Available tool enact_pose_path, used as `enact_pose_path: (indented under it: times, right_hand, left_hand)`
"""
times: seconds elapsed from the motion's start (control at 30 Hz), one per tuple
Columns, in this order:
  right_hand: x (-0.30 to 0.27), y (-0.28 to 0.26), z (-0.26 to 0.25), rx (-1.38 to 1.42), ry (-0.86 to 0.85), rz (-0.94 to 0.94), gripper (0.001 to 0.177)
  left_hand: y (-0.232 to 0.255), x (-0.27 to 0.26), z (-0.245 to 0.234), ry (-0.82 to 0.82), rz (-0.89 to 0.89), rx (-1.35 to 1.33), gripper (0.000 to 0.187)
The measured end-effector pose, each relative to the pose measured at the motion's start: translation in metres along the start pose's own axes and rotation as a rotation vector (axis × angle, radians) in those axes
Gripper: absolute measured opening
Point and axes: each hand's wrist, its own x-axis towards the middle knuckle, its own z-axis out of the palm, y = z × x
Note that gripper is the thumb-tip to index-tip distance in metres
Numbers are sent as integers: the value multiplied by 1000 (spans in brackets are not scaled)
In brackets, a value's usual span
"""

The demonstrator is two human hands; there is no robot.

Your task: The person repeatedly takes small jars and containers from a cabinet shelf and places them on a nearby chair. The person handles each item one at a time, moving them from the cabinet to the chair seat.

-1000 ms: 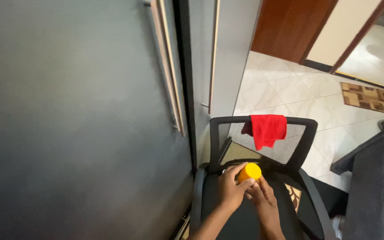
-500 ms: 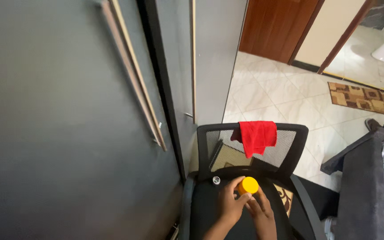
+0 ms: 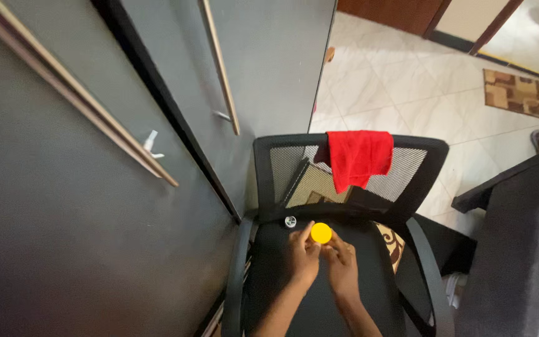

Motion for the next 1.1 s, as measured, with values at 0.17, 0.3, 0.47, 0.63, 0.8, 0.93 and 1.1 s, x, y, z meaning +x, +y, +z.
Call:
enact_pose_path:
  times: [0.17,0.3,0.47,0.63,0.8,0.93,1.1]
  right_hand:
    - [18,28,23,29,9,-182,50]
    - [51,68,41,31,-72,-41,51]
    - [83,109,66,-54,-22,-116,60]
    - [116,115,75,-6,-107,-37,58]
    - [135,107,78,-34,-148,46,55]
    - [144,104,84,108,-200,104,62]
    - [152,111,89,212,-294,115,68]
  left_hand:
    - [-37,16,7,-25,-116,187,58]
    - [-68,35,26,-60,-265,143,57]
    - [-106,57,47,-122,-390,52,57]
    - [-122,86,53,-160,-429,80,56]
    - [-156,113,67,-162,-451,170,49]
    - [-186,126,80,-163,-470,45,57]
    - [-177,126,77,-202,-516,95,61]
